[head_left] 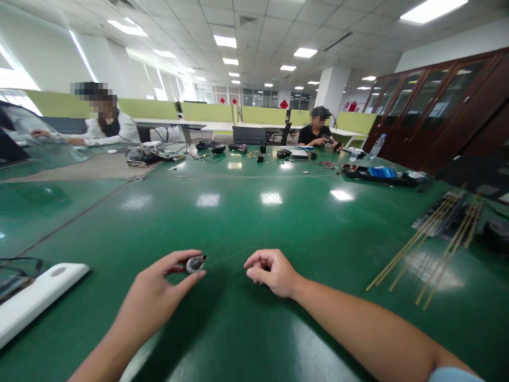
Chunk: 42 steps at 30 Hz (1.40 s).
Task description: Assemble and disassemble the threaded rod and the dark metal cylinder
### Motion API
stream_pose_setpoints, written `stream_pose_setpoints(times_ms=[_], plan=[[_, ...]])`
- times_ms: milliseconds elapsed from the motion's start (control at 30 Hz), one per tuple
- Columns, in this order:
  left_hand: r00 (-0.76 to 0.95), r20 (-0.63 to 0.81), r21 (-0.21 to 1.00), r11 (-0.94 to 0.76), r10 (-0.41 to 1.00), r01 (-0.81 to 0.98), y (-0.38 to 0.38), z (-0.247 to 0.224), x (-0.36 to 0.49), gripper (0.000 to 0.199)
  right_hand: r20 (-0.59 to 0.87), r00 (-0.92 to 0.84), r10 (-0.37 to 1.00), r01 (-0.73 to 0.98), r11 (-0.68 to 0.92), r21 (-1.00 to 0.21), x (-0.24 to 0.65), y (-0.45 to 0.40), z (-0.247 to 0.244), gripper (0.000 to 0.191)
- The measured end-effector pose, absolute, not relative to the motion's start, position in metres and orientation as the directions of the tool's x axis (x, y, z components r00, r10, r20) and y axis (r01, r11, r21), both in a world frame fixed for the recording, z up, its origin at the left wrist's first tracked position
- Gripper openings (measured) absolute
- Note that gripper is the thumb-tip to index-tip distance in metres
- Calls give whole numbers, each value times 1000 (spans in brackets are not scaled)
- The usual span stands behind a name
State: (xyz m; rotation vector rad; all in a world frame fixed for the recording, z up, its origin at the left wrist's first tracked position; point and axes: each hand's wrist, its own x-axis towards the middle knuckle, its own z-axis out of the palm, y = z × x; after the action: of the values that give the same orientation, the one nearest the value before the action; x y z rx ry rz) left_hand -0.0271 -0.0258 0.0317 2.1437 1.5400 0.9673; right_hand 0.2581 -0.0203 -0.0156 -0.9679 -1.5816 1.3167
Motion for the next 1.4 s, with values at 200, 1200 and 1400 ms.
stream_pose_setpoints(times_ms=[200,1200,1400], plan=[[390,344,621,-518,854,587,5,-2,0,35,168,-236,957,240,225,-944,253,-13,-20,51],[501,355,623,-599,790,503,-23,-7,5,30,171,-367,914,447,334,-830,254,-39,-16,63],[537,380,603,-642,753,474,-29,-4,10,29,207,-374,904,463,376,-802,250,-42,-16,49]])
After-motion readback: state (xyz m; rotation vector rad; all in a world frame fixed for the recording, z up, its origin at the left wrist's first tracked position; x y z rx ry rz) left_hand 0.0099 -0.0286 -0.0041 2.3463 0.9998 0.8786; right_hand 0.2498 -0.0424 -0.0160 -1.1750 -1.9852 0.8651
